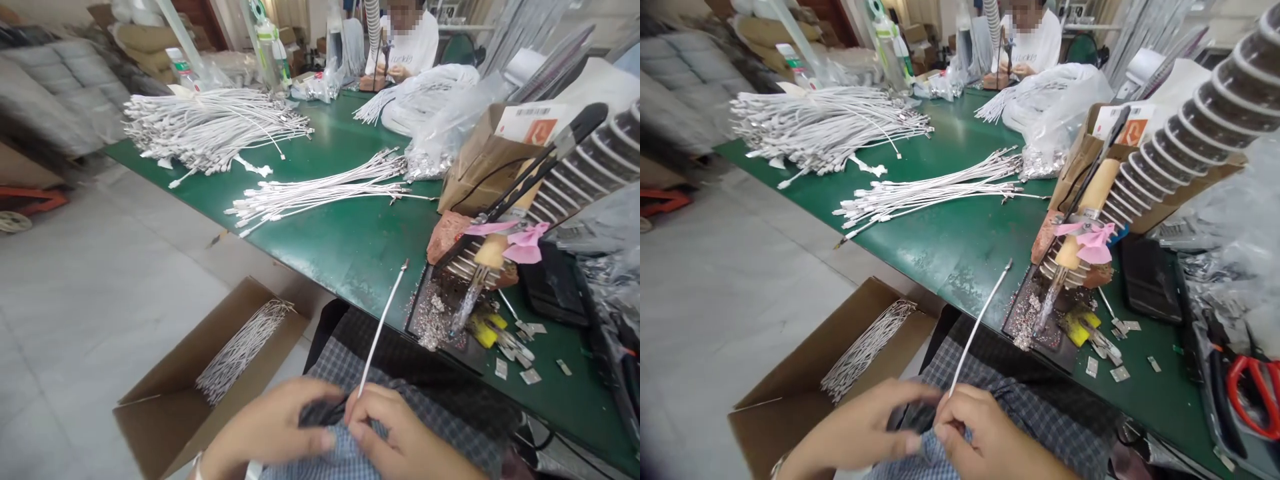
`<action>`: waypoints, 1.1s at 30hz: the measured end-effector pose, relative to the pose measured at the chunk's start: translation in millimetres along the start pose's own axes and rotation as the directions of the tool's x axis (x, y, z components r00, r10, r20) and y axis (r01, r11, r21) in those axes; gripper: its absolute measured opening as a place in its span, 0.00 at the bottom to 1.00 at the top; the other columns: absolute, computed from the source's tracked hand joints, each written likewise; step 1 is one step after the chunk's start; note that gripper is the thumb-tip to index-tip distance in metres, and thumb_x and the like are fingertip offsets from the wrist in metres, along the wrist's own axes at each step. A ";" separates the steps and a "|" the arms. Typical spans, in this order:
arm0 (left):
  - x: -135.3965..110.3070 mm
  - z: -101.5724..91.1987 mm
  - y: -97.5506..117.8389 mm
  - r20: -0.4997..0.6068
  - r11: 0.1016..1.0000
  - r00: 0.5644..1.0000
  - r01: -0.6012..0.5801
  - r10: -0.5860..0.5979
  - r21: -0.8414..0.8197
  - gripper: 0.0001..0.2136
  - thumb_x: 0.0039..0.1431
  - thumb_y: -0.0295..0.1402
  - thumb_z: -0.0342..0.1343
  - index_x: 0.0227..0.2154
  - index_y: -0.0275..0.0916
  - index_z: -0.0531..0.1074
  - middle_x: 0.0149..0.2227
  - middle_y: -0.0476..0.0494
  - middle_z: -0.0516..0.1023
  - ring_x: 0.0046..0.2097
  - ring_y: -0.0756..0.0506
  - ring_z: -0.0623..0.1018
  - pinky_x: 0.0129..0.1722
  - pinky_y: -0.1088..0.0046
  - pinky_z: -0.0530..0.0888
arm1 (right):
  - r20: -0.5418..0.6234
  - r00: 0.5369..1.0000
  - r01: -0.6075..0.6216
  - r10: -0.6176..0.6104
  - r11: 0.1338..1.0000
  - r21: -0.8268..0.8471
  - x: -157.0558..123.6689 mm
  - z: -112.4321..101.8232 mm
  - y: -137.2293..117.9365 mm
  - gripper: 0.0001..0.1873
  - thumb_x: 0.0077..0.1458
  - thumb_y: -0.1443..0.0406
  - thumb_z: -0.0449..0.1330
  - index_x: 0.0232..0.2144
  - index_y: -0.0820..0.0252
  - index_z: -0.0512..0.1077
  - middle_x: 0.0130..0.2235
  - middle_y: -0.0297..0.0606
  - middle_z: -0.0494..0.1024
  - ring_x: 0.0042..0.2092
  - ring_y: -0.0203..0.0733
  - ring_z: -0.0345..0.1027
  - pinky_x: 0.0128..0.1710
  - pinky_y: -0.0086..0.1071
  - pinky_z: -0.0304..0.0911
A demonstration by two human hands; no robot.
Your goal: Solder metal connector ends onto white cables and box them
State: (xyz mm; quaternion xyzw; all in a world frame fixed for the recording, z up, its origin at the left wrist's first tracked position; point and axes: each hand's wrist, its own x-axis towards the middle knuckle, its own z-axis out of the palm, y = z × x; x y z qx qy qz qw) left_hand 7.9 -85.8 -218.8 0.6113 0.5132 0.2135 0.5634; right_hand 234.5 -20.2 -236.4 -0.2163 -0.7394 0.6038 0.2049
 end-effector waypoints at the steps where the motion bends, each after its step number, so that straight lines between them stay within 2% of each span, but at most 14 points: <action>1: 7.7 -2.3 4.5 -0.063 0.984 0.998 0.016 -0.028 -0.176 0.28 0.65 0.53 0.59 0.58 0.39 0.72 0.53 0.34 0.80 0.50 0.40 0.80 0.52 0.62 0.76 | 0.037 0.999 0.018 -0.017 1.000 -0.013 -0.8 3.2 0.6 0.07 0.63 0.65 0.55 0.31 0.58 0.67 0.36 0.38 0.76 0.40 0.38 0.71 0.43 0.29 0.65; 3: 28.8 -0.3 16.0 -0.176 0.880 0.982 -0.027 -0.064 -0.474 0.29 0.67 0.52 0.57 0.61 0.37 0.68 0.52 0.33 0.80 0.49 0.43 0.80 0.51 0.64 0.77 | 0.097 0.995 0.033 -0.030 0.999 -0.034 -3.2 10.6 2.6 0.05 0.59 0.68 0.55 0.30 0.58 0.67 0.34 0.36 0.75 0.37 0.36 0.69 0.39 0.28 0.63; 5: 51.3 7.4 29.0 -0.230 0.757 0.972 -0.110 -0.055 -0.644 0.26 0.65 0.51 0.60 0.56 0.36 0.71 0.40 0.40 0.81 0.35 0.50 0.79 0.37 0.74 0.77 | 0.146 0.989 0.034 -0.024 0.997 -0.068 -5.9 17.4 5.1 0.05 0.57 0.70 0.56 0.28 0.59 0.66 0.32 0.35 0.73 0.34 0.35 0.66 0.35 0.27 0.60; 7: 68.6 14.6 42.2 -0.291 0.609 0.956 -0.213 -0.031 -0.764 0.20 0.66 0.48 0.60 0.50 0.36 0.74 0.30 0.48 0.76 0.24 0.55 0.70 0.25 0.81 0.68 | 0.170 0.985 0.026 -0.006 0.993 -0.111 -8.2 22.1 7.8 0.06 0.57 0.70 0.56 0.27 0.59 0.66 0.31 0.35 0.72 0.32 0.36 0.64 0.33 0.29 0.57; 10: 77.2 15.6 60.2 -0.444 0.470 0.896 -0.394 0.004 -0.790 0.14 0.69 0.44 0.57 0.45 0.39 0.78 0.24 0.54 0.68 0.19 0.58 0.58 0.21 0.83 0.59 | 0.176 0.984 0.003 0.028 0.985 -0.175 -9.2 23.8 11.3 0.07 0.58 0.69 0.56 0.28 0.60 0.68 0.31 0.37 0.73 0.32 0.38 0.64 0.32 0.31 0.57; 12: 70.5 8.5 70.2 -0.556 0.512 0.830 -0.497 0.045 -0.700 0.14 0.72 0.44 0.53 0.44 0.42 0.79 0.22 0.54 0.65 0.20 0.56 0.56 0.21 0.81 0.60 | 0.170 0.984 -0.017 0.052 0.979 -0.204 -7.9 22.1 12.3 0.06 0.60 0.69 0.56 0.29 0.61 0.70 0.32 0.39 0.75 0.33 0.40 0.67 0.33 0.32 0.60; 15: 44.9 -12.2 85.2 -0.604 0.792 0.766 -0.501 0.220 -0.347 0.15 0.75 0.39 0.48 0.45 0.44 0.80 0.21 0.53 0.66 0.21 0.54 0.62 0.23 0.79 0.62 | 0.146 0.986 -0.046 0.080 0.975 -0.219 -6.8 14.7 8.8 0.08 0.63 0.69 0.53 0.35 0.62 0.72 0.47 0.48 0.79 0.42 0.45 0.74 0.41 0.36 0.67; 16: 34.6 -20.5 91.2 -0.553 0.879 0.779 -0.448 0.295 -0.161 0.14 0.75 0.37 0.48 0.47 0.44 0.80 0.22 0.51 0.70 0.22 0.53 0.66 0.25 0.78 0.64 | 0.126 0.989 -0.052 0.080 0.975 -0.215 -7.9 10.6 6.0 0.08 0.64 0.69 0.52 0.36 0.62 0.72 0.55 0.50 0.77 0.46 0.46 0.75 0.45 0.38 0.68; 18: 16.9 -35.2 104.1 -0.346 0.933 0.870 -0.301 0.353 0.196 0.12 0.73 0.32 0.51 0.53 0.44 0.77 0.30 0.48 0.79 0.28 0.50 0.76 0.30 0.76 0.70 | 0.072 0.995 -0.050 0.063 0.983 -0.176 -13.6 -0.5 -1.4 0.08 0.64 0.70 0.52 0.37 0.61 0.72 0.62 0.49 0.72 0.53 0.47 0.74 0.50 0.39 0.69; 21: 10.7 -41.5 116.1 -0.061 0.871 0.972 -0.173 0.226 0.460 0.09 0.71 0.29 0.51 0.47 0.39 0.74 0.29 0.48 0.80 0.27 0.49 0.77 0.26 0.74 0.67 | -0.015 1.000 -0.001 0.000 0.999 -0.035 -31.8 -20.8 -12.2 0.07 0.66 0.70 0.55 0.35 0.57 0.71 0.47 0.39 0.80 0.46 0.39 0.76 0.45 0.30 0.70; 23: 22.2 -32.6 112.2 0.101 0.862 0.984 -0.179 0.149 0.474 0.08 0.71 0.28 0.48 0.39 0.38 0.72 0.26 0.50 0.76 0.25 0.49 0.74 0.24 0.73 0.64 | -0.125 0.992 -0.001 0.005 0.999 0.032 -48.4 -31.9 -16.4 0.07 0.67 0.67 0.56 0.34 0.54 0.70 0.33 0.32 0.76 0.35 0.34 0.72 0.35 0.25 0.67; 26: 48.8 -8.8 93.0 0.208 0.905 0.962 -0.241 0.176 0.349 0.09 0.70 0.27 0.47 0.35 0.38 0.70 0.28 0.50 0.76 0.28 0.50 0.75 0.28 0.75 0.67 | -0.388 0.918 -0.043 0.077 0.994 0.096 -71.1 -40.6 -18.6 0.06 0.69 0.63 0.55 0.38 0.51 0.71 0.29 0.30 0.72 0.30 0.34 0.68 0.29 0.25 0.64; 28: 62.7 6.3 80.6 0.197 0.935 0.955 -0.266 0.223 0.234 0.09 0.70 0.27 0.48 0.35 0.38 0.71 0.28 0.50 0.76 0.28 0.51 0.74 0.30 0.77 0.69 | -0.488 0.870 -0.032 0.066 0.996 0.077 -79.6 -43.0 -19.0 0.04 0.68 0.62 0.58 0.45 0.50 0.71 0.30 0.32 0.74 0.29 0.36 0.69 0.27 0.26 0.65; 33: 70.6 23.4 74.1 0.085 0.956 0.959 -0.277 0.269 0.093 0.07 0.70 0.28 0.50 0.38 0.36 0.73 0.28 0.49 0.77 0.28 0.52 0.74 0.29 0.79 0.69 | -0.509 0.861 0.015 -0.015 1.000 -0.003 -76.9 -49.1 -20.0 0.09 0.64 0.68 0.61 0.46 0.51 0.72 0.33 0.34 0.77 0.32 0.37 0.73 0.29 0.27 0.70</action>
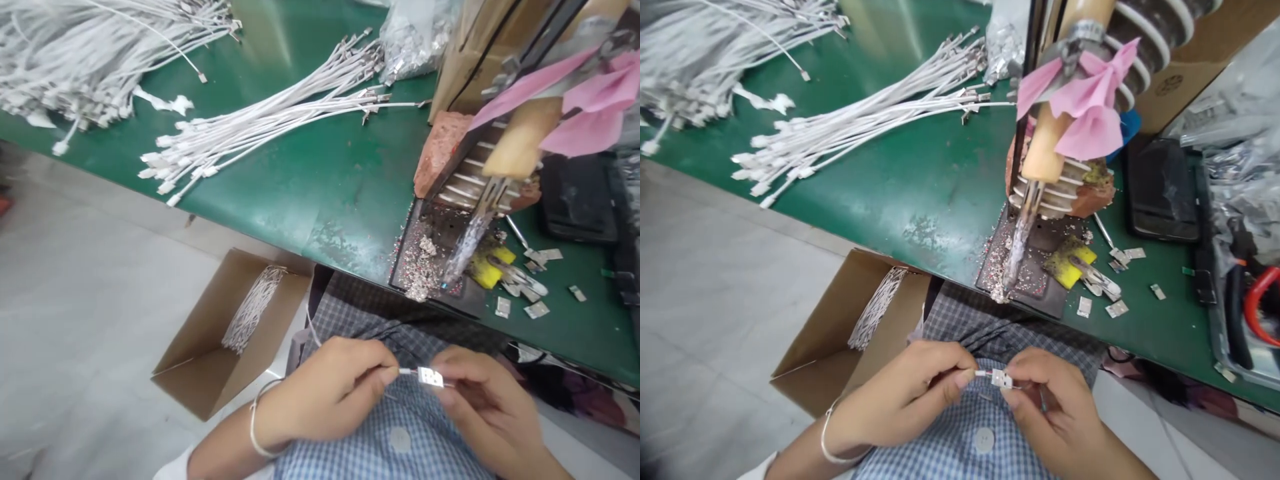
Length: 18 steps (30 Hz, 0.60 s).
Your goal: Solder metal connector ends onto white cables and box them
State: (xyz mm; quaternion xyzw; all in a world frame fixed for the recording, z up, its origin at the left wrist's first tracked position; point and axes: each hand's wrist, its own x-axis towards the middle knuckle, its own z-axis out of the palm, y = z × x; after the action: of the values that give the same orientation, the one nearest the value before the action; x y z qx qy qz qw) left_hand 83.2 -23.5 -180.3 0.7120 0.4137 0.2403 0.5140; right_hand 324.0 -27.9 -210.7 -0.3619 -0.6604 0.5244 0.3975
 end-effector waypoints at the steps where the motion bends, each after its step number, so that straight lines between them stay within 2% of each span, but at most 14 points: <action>1: 0.1 0.8 2.1 -0.042 1.000 0.999 0.003 -0.003 -0.006 0.07 0.70 0.29 0.51 0.39 0.36 0.74 0.30 0.48 0.78 0.29 0.52 0.74 0.30 0.78 0.70 | 0.008 1.000 -0.006 0.005 1.000 0.012 2.3 0.2 -0.4 0.08 0.64 0.69 0.60 0.45 0.51 0.71 0.33 0.34 0.77 0.32 0.37 0.73 0.30 0.27 0.70; 4: 1.9 2.4 8.1 -0.142 1.000 0.990 -0.023 0.021 -0.010 0.05 0.69 0.31 0.55 0.40 0.35 0.74 0.32 0.45 0.80 0.30 0.51 0.75 0.31 0.77 0.71 | 0.031 0.999 -0.021 0.020 1.000 0.015 7.5 1.6 -1.4 0.04 0.65 0.69 0.59 0.39 0.54 0.70 0.31 0.33 0.74 0.30 0.36 0.70 0.27 0.27 0.68; 8: 7.5 3.9 9.5 -0.165 0.997 0.984 -0.066 0.060 -0.032 0.06 0.70 0.30 0.54 0.36 0.37 0.73 0.30 0.45 0.79 0.29 0.50 0.75 0.30 0.76 0.71 | -0.010 0.999 -0.034 0.034 0.999 -0.022 10.7 1.2 -1.5 0.05 0.66 0.68 0.57 0.36 0.56 0.68 0.28 0.33 0.71 0.28 0.35 0.67 0.25 0.26 0.64; 11: 11.3 3.6 7.7 -0.167 0.999 0.985 -0.038 0.032 -0.029 0.07 0.71 0.31 0.53 0.36 0.37 0.74 0.28 0.46 0.79 0.27 0.51 0.74 0.29 0.76 0.70 | -0.067 0.997 -0.044 0.039 0.997 -0.071 13.2 -2.1 -4.1 0.04 0.68 0.67 0.56 0.39 0.55 0.70 0.31 0.36 0.73 0.32 0.36 0.69 0.27 0.26 0.66; 15: 15.3 1.1 6.7 -0.198 0.999 0.979 -0.038 0.037 -0.001 0.08 0.70 0.30 0.53 0.35 0.36 0.73 0.27 0.47 0.77 0.26 0.52 0.72 0.28 0.77 0.68 | -0.192 0.981 -0.025 -0.013 0.981 -0.195 14.7 -3.6 -16.6 0.10 0.68 0.71 0.54 0.42 0.53 0.74 0.35 0.37 0.73 0.36 0.37 0.70 0.33 0.29 0.66; 18: 17.6 -1.4 8.3 -0.215 0.999 0.975 -0.047 0.050 0.020 0.07 0.70 0.29 0.53 0.35 0.36 0.74 0.27 0.47 0.76 0.26 0.52 0.71 0.27 0.77 0.67 | -0.211 0.975 0.012 -0.065 0.970 -0.243 9.6 -9.3 -26.7 0.13 0.67 0.70 0.57 0.48 0.49 0.76 0.35 0.38 0.75 0.36 0.41 0.71 0.32 0.34 0.65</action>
State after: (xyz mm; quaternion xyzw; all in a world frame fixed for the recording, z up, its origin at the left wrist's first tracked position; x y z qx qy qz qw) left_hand 94.5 -9.1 -173.5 0.6953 0.4511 0.3258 0.4549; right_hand 326.7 -20.6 -181.9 -0.4495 -0.6785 0.3900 0.4308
